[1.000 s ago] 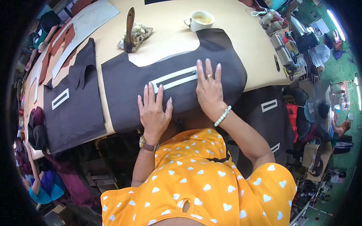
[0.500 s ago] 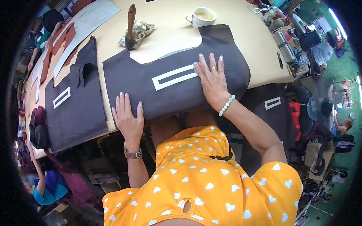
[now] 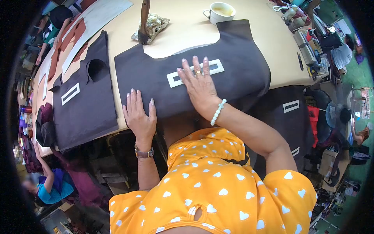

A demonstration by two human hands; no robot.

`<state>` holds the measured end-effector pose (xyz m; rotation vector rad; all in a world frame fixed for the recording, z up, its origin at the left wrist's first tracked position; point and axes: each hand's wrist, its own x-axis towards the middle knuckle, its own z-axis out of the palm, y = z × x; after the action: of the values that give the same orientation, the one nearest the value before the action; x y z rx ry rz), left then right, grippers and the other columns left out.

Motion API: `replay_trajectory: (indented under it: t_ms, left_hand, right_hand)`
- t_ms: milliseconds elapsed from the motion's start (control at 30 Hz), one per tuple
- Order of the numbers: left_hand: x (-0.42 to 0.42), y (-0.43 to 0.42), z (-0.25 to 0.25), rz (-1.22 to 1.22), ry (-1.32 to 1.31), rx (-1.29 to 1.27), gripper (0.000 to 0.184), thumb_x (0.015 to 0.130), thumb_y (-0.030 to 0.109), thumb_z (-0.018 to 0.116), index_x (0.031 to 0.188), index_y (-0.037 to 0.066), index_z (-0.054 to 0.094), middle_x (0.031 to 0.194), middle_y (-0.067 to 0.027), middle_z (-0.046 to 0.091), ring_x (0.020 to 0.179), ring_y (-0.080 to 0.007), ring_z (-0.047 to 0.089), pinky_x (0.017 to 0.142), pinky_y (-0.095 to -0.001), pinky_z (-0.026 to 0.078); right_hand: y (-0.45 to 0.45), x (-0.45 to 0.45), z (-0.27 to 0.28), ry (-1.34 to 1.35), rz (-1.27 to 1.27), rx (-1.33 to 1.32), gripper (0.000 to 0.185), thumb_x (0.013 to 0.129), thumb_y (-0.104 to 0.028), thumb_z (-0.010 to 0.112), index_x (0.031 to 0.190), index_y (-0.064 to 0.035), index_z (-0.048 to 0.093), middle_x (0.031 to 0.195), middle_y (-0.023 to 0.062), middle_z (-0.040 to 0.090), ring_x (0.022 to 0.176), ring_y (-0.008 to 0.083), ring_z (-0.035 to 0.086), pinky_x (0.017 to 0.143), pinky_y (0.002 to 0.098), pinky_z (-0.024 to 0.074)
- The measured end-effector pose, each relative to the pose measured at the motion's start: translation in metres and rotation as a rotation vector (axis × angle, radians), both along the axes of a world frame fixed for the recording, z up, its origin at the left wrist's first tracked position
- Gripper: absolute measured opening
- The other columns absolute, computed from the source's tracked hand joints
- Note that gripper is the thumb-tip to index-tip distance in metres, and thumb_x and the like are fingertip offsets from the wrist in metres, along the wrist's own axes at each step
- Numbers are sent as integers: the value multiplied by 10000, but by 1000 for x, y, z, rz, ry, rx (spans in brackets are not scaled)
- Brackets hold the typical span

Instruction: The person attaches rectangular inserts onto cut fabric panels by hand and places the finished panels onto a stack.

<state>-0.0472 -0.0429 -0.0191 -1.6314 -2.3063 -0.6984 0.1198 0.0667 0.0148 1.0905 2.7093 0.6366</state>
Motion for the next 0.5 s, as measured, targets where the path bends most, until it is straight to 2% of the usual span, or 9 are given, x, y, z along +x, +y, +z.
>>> replay_trajectory:
  t_ms: [100, 200, 400, 500]
  left_hand:
    - [0, 0, 0, 2, 6, -2, 480, 819, 284, 583, 1213, 16, 525, 1294, -142, 493, 1225, -294, 425, 1011, -490, 294]
    - [0, 0, -2, 0, 19, 1, 475, 821, 281, 578, 1213, 18, 525, 1293, -143, 493, 1225, -291, 425, 1011, -489, 294]
    - [1, -1, 0, -11, 14, 5, 443, 846, 258, 555, 1220, 24, 522, 1297, -149, 488, 1216, -294, 433, 1018, -465, 288]
    - [-3, 1, 6, -32, 7, 5, 426, 836, 251, 576, 1182, 6, 543, 1262, -160, 511, 1183, -304, 457, 994, -442, 324]
  right_hand:
    - [-6, -15, -1, 27, 24, -16, 585, 831, -213, 491, 1386, -132, 326, 1446, 95, 242, 1329, 353, 213, 1073, 575, 118]
    - [-11, -22, 2, -31, 39, 7, 588, 871, -259, 447, 1417, -130, 271, 1465, 103, 217, 1336, 366, 204, 1075, 581, 86]
    - [-9, -12, 2, 36, 129, -78, 565, 874, -259, 436, 1414, -210, 280, 1466, 101, 215, 1334, 367, 209, 1072, 587, 90]
    - [2, 1, -1, 231, 241, -285, 571, 853, -131, 440, 1398, -252, 320, 1476, 107, 202, 1335, 382, 204, 1070, 588, 89]
